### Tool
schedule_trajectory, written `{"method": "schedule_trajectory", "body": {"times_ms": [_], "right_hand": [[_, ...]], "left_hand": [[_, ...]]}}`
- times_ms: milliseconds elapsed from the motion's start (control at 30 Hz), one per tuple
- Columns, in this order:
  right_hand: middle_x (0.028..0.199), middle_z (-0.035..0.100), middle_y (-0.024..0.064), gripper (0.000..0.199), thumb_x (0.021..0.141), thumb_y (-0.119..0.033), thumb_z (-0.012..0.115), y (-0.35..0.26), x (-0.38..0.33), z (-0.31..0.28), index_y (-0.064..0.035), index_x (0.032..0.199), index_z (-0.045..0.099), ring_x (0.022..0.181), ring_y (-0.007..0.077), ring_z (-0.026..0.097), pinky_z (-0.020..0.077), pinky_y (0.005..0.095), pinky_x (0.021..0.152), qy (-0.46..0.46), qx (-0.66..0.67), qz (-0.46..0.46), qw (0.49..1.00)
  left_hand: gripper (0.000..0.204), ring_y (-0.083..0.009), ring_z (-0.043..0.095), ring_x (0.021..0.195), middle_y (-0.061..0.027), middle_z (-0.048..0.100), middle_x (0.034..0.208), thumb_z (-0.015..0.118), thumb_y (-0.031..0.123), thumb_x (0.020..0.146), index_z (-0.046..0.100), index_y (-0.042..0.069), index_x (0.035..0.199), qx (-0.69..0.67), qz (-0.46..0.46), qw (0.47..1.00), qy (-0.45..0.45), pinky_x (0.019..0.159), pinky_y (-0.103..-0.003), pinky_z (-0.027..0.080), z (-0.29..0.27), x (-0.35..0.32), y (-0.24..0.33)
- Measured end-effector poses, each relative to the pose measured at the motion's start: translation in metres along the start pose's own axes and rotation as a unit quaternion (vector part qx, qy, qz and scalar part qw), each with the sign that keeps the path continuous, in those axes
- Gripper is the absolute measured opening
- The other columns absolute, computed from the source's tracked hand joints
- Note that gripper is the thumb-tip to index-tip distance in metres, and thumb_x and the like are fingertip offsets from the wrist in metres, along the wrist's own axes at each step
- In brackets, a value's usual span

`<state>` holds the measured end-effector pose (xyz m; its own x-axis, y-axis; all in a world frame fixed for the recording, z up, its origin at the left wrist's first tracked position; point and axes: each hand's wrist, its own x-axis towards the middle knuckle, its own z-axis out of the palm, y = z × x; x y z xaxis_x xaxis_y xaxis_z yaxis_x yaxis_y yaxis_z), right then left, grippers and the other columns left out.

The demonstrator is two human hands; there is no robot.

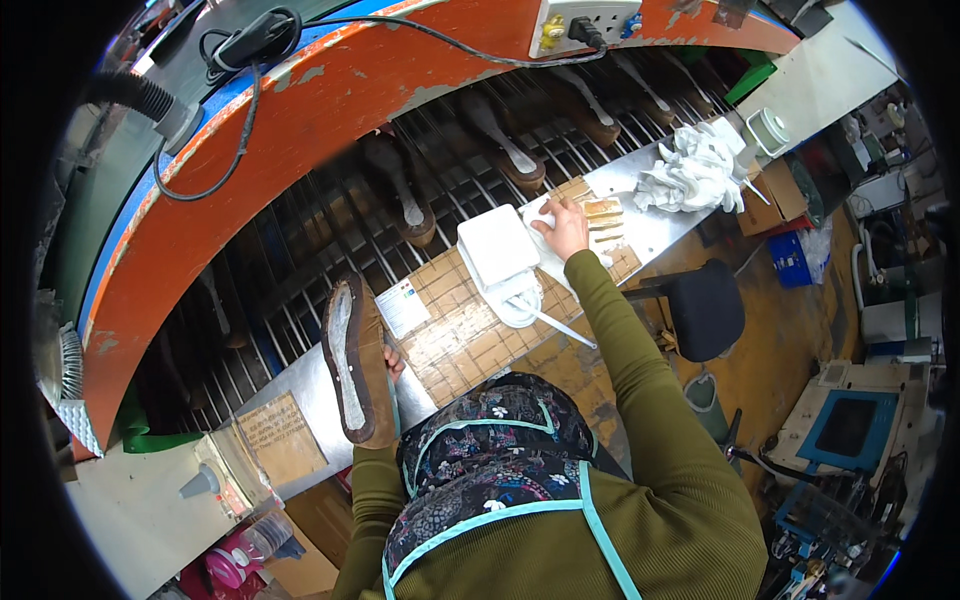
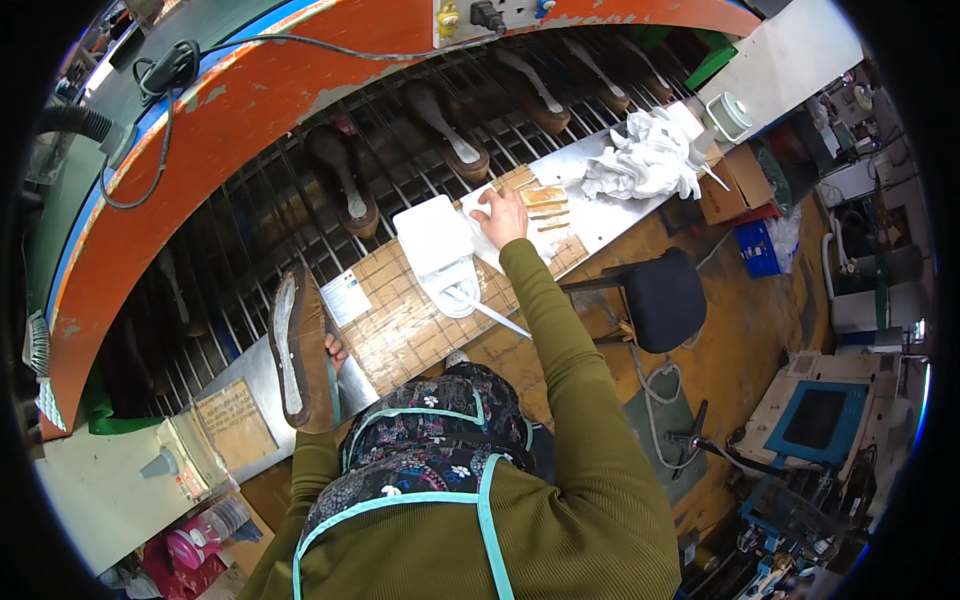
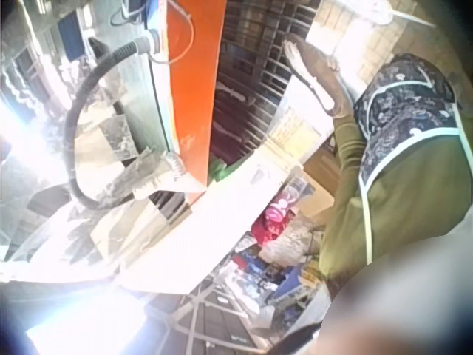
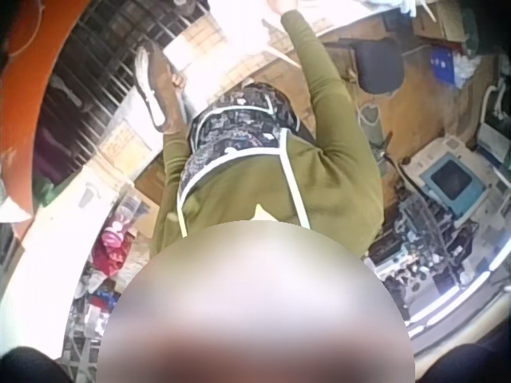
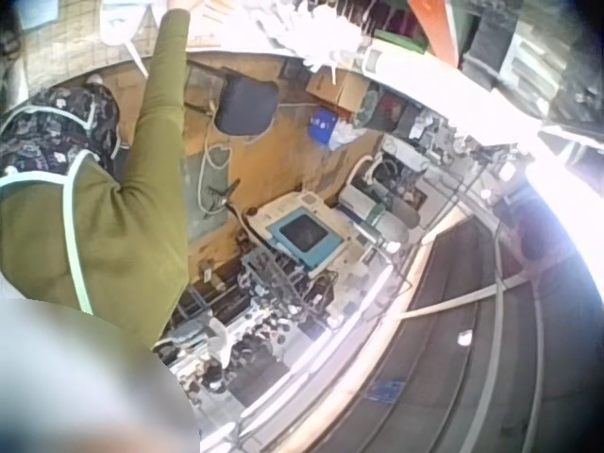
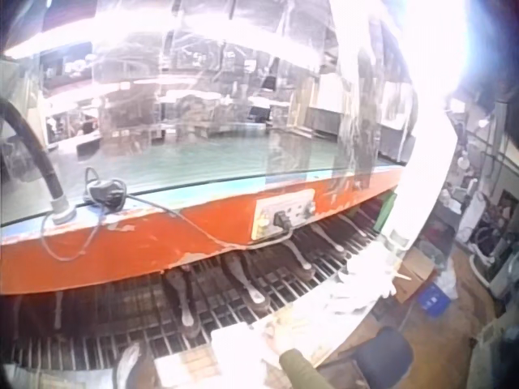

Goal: The person holds a brown shoe and uses a small brush to apply white glue to the sole. They repeatedly dip the brush into a container and spread the glue across the sole surface, turning the shoe to reach different areas.

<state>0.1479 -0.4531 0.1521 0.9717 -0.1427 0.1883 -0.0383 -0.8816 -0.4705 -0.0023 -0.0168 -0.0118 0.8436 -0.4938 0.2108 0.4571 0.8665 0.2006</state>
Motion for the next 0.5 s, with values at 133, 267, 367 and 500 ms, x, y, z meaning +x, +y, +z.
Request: {"method": "schedule_trajectory", "body": {"times_ms": [133, 267, 367, 500], "right_hand": [[0.095, 0.061, 0.0126, 0.037, 0.068, -0.037, 0.082, 0.004, 0.009, -0.006, -0.0105, 0.089, 0.066, 0.101, 0.0320, 0.057, 0.0428, 0.0453, 0.085, -0.045, -0.021, -0.019, 0.999], [0.094, 0.062, 0.0143, 0.031, 0.070, -0.032, 0.081, 0.004, 0.004, 0.002, -0.0085, 0.087, 0.071, 0.098, 0.0327, 0.059, 0.0454, 0.0438, 0.083, 0.038, -0.026, -0.086, 0.995], [0.089, 0.064, 0.0160, 0.023, 0.072, -0.025, 0.078, 0.007, -0.006, 0.013, -0.0079, 0.087, 0.074, 0.094, 0.0338, 0.061, 0.0484, 0.0426, 0.079, -0.036, -0.034, -0.059, 0.997], [0.077, 0.068, 0.0189, 0.016, 0.079, -0.018, 0.073, 0.019, -0.009, 0.020, -0.0038, 0.088, 0.074, 0.071, 0.0351, 0.066, 0.0529, 0.0393, 0.067, 0.027, 0.066, 0.009, 0.997]], "left_hand": [[0.032, -0.0206, 0.048, 0.093, -0.0068, 0.050, 0.099, 0.051, 0.033, 0.095, 0.057, 0.005, 0.109, -0.009, 0.000, 1.000, 0.017, 0.083, -0.037, 0.040, 0.002, 0.000, 0.001], [0.033, -0.0208, 0.048, 0.093, -0.0068, 0.050, 0.099, 0.051, 0.034, 0.095, 0.057, 0.006, 0.110, -0.002, -0.006, 1.000, 0.020, 0.083, -0.037, 0.040, 0.005, 0.001, 0.001], [0.033, -0.0209, 0.048, 0.093, -0.0069, 0.050, 0.099, 0.051, 0.035, 0.095, 0.058, 0.006, 0.111, 0.002, -0.012, 1.000, 0.022, 0.083, -0.036, 0.040, 0.009, 0.003, 0.000], [0.035, -0.0214, 0.048, 0.093, -0.0072, 0.050, 0.098, 0.051, 0.037, 0.094, 0.058, 0.009, 0.113, 0.010, -0.026, 0.999, 0.029, 0.082, -0.036, 0.040, 0.016, 0.003, 0.000]]}}
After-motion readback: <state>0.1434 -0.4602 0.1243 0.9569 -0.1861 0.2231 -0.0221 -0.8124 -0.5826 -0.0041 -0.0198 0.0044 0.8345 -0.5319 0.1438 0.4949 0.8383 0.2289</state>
